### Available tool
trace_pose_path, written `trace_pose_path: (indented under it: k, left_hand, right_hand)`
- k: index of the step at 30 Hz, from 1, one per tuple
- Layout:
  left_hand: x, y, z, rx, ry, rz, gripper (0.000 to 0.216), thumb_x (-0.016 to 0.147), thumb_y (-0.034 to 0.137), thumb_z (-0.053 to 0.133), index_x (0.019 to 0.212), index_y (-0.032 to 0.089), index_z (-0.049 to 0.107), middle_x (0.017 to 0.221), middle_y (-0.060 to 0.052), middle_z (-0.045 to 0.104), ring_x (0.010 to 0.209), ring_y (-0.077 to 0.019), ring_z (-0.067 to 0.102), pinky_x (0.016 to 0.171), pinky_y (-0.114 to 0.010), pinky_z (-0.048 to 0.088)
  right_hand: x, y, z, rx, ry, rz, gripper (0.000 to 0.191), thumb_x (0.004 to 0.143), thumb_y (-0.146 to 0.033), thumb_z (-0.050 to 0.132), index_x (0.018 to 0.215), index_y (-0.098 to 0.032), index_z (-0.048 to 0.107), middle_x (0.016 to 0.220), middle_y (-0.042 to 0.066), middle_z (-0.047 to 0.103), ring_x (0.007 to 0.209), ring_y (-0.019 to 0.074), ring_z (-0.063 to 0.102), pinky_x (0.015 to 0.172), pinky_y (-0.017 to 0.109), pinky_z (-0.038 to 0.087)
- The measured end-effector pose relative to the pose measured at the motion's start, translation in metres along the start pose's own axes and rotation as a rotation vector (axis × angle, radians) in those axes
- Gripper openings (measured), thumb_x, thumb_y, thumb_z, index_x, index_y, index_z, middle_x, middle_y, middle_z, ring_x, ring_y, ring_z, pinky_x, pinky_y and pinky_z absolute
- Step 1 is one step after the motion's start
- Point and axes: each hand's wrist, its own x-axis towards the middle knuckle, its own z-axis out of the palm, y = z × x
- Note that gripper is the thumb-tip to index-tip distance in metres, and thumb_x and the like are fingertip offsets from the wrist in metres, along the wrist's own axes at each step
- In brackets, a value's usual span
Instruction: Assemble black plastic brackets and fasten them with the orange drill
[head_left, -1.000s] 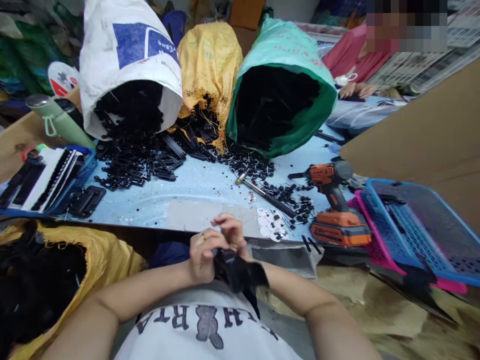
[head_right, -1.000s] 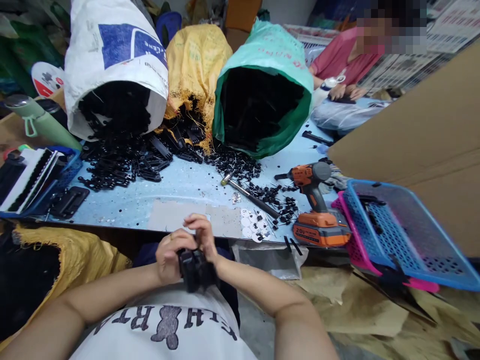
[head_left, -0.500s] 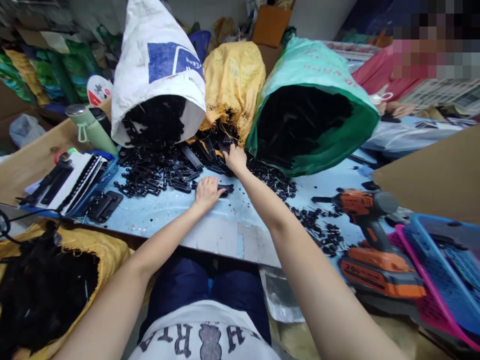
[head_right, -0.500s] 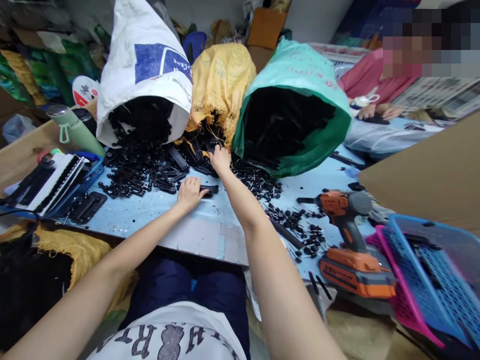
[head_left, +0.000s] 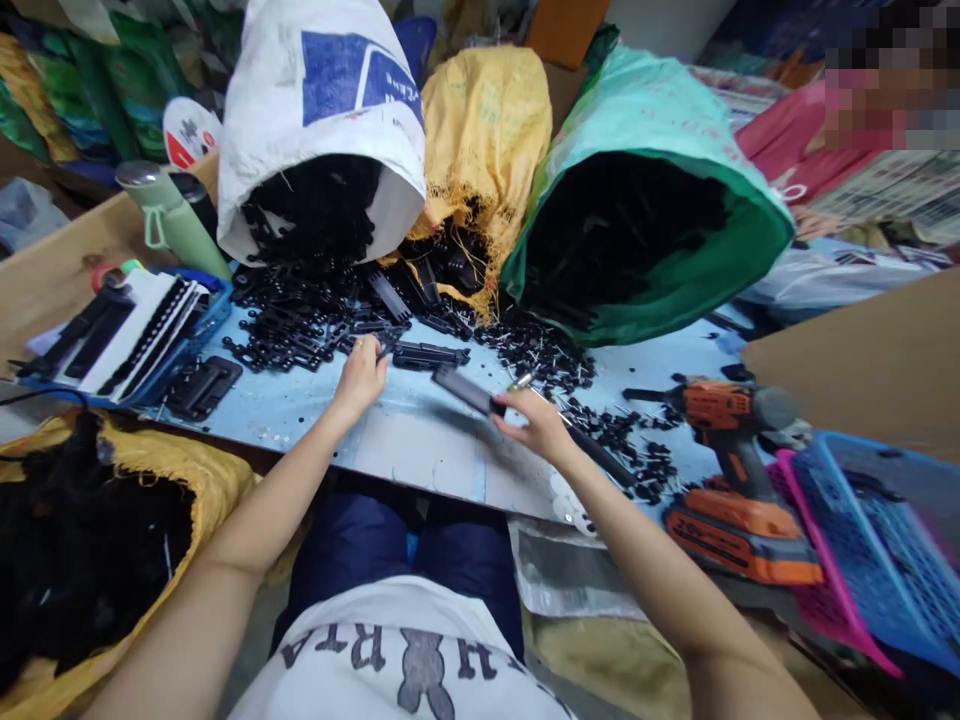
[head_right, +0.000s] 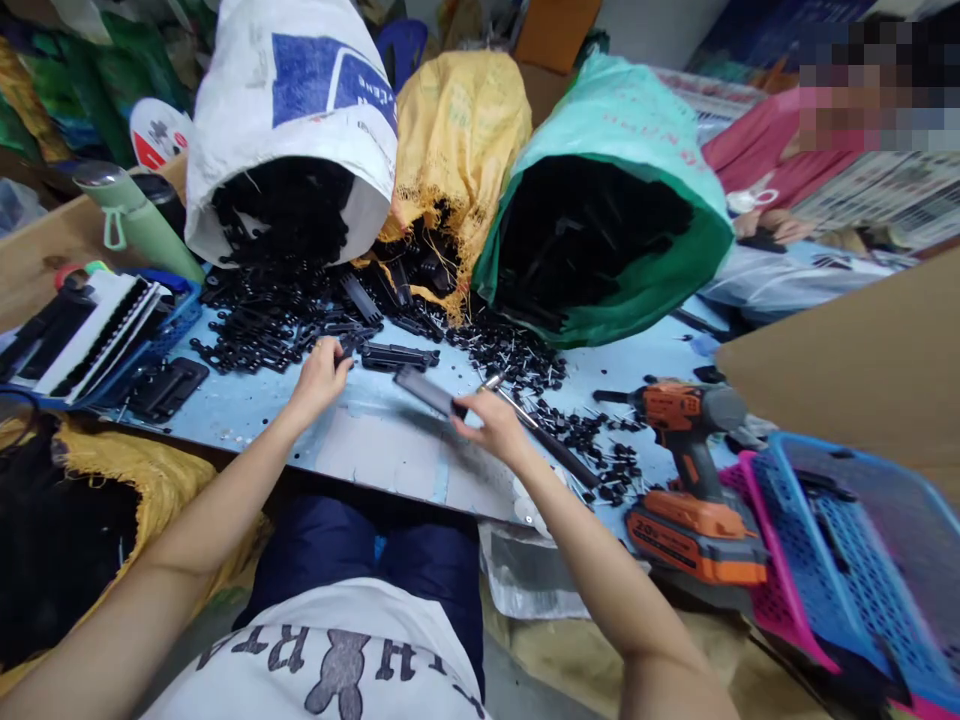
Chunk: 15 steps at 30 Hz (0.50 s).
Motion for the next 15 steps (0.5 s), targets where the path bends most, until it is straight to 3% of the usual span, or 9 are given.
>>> trace_pose_path:
  k: [3, 7, 9, 12, 15]
  left_hand:
    - [-0.053, 0.017, 0.007, -0.221, -0.13, 0.027, 0.013, 0.083, 0.026, 0.055, 0.092, 0.018, 0.051, 0.085, -0.004, 0.058, 0.081, -0.0182, 0.058, 0.074, -0.031, 0.046]
    - [-0.091, 0.044, 0.019, -0.414, -0.173, -0.031, 0.029, 0.086, 0.028, 0.049, 0.114, 0.018, 0.05, 0.09, -0.004, 0.062, 0.078, -0.0151, 0.06, 0.072, -0.028, 0.047]
    - [-0.098, 0.056, 0.023, -0.477, -0.168, -0.019, 0.033, 0.088, 0.029, 0.047, 0.119, 0.018, 0.052, 0.097, -0.007, 0.064, 0.079, -0.0148, 0.061, 0.073, -0.027, 0.048]
    - [-0.101, 0.068, 0.023, -0.536, -0.134, 0.015, 0.036, 0.089, 0.033, 0.046, 0.12, 0.018, 0.056, 0.105, -0.008, 0.065, 0.084, -0.0157, 0.062, 0.076, -0.028, 0.049]
    - [-0.104, 0.075, 0.019, -0.536, -0.11, 0.058, 0.035, 0.089, 0.031, 0.047, 0.12, 0.019, 0.058, 0.1, -0.008, 0.066, 0.087, -0.0167, 0.062, 0.08, -0.029, 0.049]
  right_hand:
    - [-0.055, -0.03, 0.001, -0.056, -0.185, -0.009, 0.037, 0.087, -0.04, 0.05, 0.114, -0.017, 0.06, 0.098, 0.011, 0.067, 0.089, 0.0225, 0.059, 0.08, 0.037, 0.047]
    - [-0.039, -0.064, 0.026, -0.054, -0.179, 0.137, 0.047, 0.089, -0.045, 0.045, 0.13, -0.021, 0.049, 0.118, 0.013, 0.058, 0.113, 0.0278, 0.049, 0.1, 0.049, 0.033]
    - [-0.02, -0.075, 0.037, 0.172, -0.082, 0.281, 0.045, 0.092, -0.045, 0.036, 0.13, -0.023, 0.049, 0.112, 0.012, 0.06, 0.107, 0.0252, 0.053, 0.097, 0.047, 0.037]
    - [-0.006, -0.087, 0.042, 0.709, 0.002, 0.56, 0.054, 0.093, -0.049, 0.028, 0.138, -0.021, 0.037, 0.092, 0.009, 0.063, 0.077, 0.0196, 0.061, 0.072, 0.038, 0.052]
    - [-0.009, -0.092, 0.033, 1.043, -0.022, 0.62, 0.06, 0.091, -0.053, 0.032, 0.142, -0.02, 0.03, 0.079, 0.004, 0.062, 0.056, 0.0139, 0.057, 0.055, 0.031, 0.053]
